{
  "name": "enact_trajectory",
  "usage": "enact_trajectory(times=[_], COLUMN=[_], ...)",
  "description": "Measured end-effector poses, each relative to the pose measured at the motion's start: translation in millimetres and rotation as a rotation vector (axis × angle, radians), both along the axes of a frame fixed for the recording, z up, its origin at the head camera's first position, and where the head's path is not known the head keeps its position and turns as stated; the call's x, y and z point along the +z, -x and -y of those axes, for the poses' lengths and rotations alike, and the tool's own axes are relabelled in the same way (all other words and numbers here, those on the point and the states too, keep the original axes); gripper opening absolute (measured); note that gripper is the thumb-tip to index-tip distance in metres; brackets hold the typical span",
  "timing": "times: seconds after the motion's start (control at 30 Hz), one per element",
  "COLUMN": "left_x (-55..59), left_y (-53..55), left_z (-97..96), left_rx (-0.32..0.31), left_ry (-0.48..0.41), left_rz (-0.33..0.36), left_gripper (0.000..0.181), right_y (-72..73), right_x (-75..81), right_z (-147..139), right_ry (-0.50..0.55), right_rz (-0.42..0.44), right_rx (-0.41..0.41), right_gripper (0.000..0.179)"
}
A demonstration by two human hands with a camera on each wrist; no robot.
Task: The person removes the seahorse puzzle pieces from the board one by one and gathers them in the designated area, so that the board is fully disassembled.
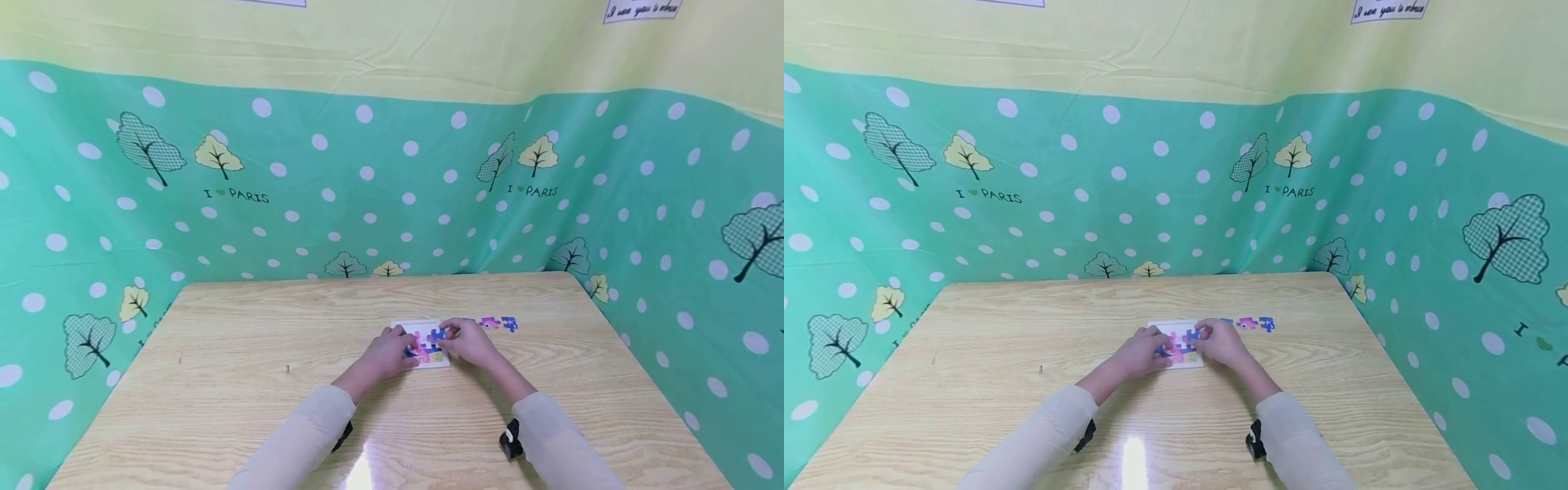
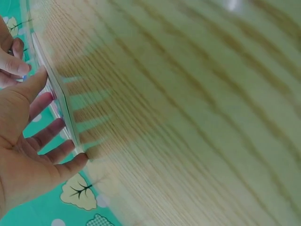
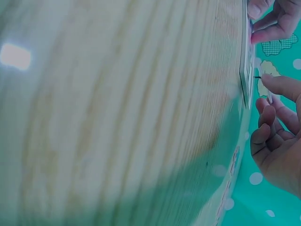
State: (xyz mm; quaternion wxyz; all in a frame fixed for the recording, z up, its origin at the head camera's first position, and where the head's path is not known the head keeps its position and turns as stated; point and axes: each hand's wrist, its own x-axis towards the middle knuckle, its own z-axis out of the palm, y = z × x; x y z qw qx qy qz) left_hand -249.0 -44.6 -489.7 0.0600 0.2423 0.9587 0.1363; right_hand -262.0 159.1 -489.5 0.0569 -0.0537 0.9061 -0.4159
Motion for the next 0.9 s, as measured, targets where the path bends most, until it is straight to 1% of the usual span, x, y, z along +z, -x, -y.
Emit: enact_trajectory(times=[0.17,0.43,0.7,0.9], left_x=[0.7,-0.6,0.4,-0.5], left_y=[0.2,0.4,-1.2,-2.0], left_z=[-0.7,-1.1,-0.9,-0.8], left_rx=[0.005,0.011,0.012,0.02], left_ry=[-0.007,0.0,-0.01,-0.002], left_rz=[0.002,0.014,0.017,0.012], left_gripper=[0.033,0.036,0.033,0.042], right_y=[0.1,-1.8,-3.2,-3.6], right_x=[0.7,0.3,-3.1,-5.8], right_z=[-3.9,-9.3,-14.1,-16.8], right_ry=[0.006,0.006,-0.002,0.01], right_rz=[0.0,0.008,-0.003,0.023], right_rx=[0.005,-0.012,-0.011,-0.022], right_gripper=[0.037,0.037,0.035,0.034])
